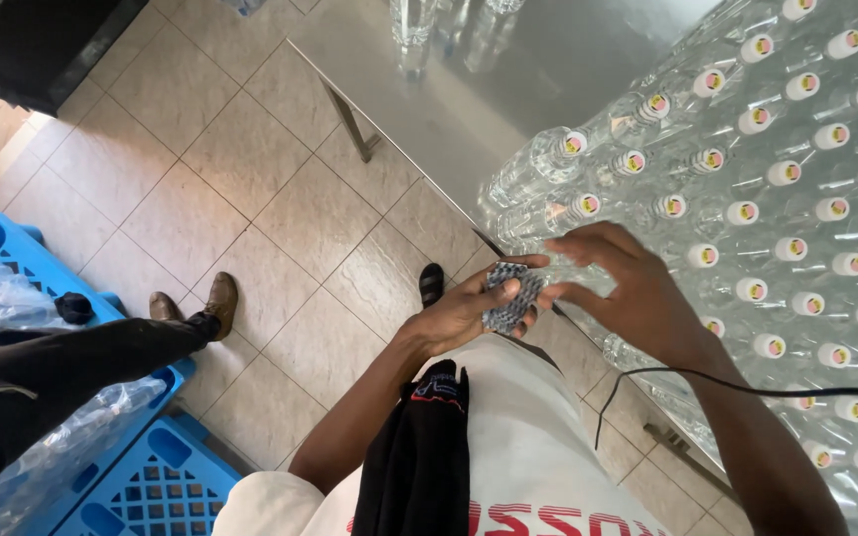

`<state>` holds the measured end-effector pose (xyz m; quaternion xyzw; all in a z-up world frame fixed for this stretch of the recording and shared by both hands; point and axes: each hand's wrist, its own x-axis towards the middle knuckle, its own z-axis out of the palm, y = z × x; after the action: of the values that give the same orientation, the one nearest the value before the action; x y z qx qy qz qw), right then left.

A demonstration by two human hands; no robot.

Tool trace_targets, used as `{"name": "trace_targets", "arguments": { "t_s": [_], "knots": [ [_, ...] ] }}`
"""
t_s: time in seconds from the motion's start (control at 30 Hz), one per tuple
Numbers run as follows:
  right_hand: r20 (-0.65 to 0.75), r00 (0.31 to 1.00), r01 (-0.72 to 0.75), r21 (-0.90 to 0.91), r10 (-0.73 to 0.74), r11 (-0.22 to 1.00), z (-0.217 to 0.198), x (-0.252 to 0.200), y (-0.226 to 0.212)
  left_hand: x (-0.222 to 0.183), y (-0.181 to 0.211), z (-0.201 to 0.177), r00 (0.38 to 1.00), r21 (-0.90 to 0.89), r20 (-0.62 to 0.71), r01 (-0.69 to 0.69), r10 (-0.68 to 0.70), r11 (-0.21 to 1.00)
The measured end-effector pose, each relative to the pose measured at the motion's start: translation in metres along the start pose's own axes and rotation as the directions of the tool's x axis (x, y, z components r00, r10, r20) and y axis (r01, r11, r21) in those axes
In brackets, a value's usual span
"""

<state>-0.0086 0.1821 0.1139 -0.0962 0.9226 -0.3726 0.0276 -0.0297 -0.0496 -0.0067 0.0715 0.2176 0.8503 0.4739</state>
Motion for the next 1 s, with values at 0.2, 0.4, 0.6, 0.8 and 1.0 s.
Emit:
{"name": "trace_targets", "arguments": {
  "t_s": [0.2,0.4,0.6,0.8,1.0],
  "knots": [
    [0.171,0.968,-0.234,0.348,0.184,0.908,0.017,-0.012,0.01,0.002,-0.019,0.0,0.996,0.091,0.032,0.075,-0.079,0.993],
    [0.12,0.932,-0.363,0.339,0.342,0.868,0.002,-0.028,0.012,-0.002,-0.016,0.011,0.986,0.154,0.043,0.154,-0.163,0.976],
    [-0.237,0.928,-0.226,0.256,0.288,0.94,-0.027,-0.029,0.028,0.003,-0.015,0.011,0.99,0.144,-0.005,0.143,-0.144,0.979],
    [-0.322,0.928,-0.16,0.116,0.19,0.98,-0.018,-0.015,0.061,0.002,-0.009,0.013,0.992,0.176,-0.041,0.125,-0.119,0.976],
    [-0.217,0.954,-0.177,0.149,0.207,0.973,-0.027,-0.022,0.06,-0.002,-0.013,0.008,0.994,0.185,-0.065,0.104,-0.093,0.977]
  ]
}}
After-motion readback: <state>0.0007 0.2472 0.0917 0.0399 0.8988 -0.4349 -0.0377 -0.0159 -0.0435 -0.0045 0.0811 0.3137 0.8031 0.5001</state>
